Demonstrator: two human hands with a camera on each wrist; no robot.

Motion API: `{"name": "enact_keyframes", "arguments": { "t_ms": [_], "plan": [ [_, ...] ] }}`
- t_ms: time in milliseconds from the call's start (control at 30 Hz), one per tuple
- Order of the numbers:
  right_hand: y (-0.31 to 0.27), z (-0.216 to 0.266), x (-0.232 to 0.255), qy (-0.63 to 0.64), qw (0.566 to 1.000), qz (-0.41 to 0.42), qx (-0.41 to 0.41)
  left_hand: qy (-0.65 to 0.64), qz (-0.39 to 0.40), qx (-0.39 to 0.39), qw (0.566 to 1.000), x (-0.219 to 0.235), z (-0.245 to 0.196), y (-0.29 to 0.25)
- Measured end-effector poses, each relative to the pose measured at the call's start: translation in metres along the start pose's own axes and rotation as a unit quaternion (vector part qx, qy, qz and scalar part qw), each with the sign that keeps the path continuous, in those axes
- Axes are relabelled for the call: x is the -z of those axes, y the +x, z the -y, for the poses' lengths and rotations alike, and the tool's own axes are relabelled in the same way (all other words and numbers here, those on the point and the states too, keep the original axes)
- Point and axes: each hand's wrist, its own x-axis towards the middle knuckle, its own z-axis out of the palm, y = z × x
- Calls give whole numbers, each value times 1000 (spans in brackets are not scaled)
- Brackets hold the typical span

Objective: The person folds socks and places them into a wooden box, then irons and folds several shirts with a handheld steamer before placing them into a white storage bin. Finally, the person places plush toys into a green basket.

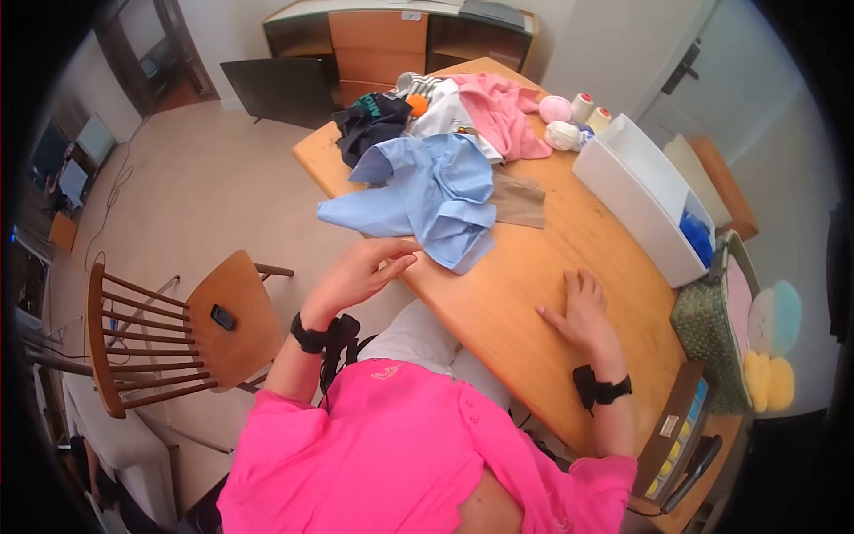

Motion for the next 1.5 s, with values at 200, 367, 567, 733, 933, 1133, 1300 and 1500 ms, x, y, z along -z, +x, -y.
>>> {"name": "enact_keyframes", "arguments": {
  "t_ms": [200,367,567,733,933,1133,1300,1500],
  "plan": [
    [3,22,-2,-4,998,-5,-60,-46,-51,66,995,5,45,-12],
    [7,26,10,-5,998,17,-61,-64,-195,-3,979,17,61,0],
    [10,13,17,39,996,60,-54,221,-272,-101,931,42,27,65],
    [11,3,22,90,992,77,-41,398,-224,-146,877,42,49,107],
    [10,-6,17,100,993,63,-18,196,-200,-221,934,43,18,121],
    [10,-7,12,88,995,43,-11,14,-211,-397,893,-15,-54,87],
    [5,-2,21,108,993,33,-20,129,62,-319,937,-73,-52,57],
    [-8,3,30,179,982,41,45,129,106,-231,959,-83,-26,29]
  ]
}}
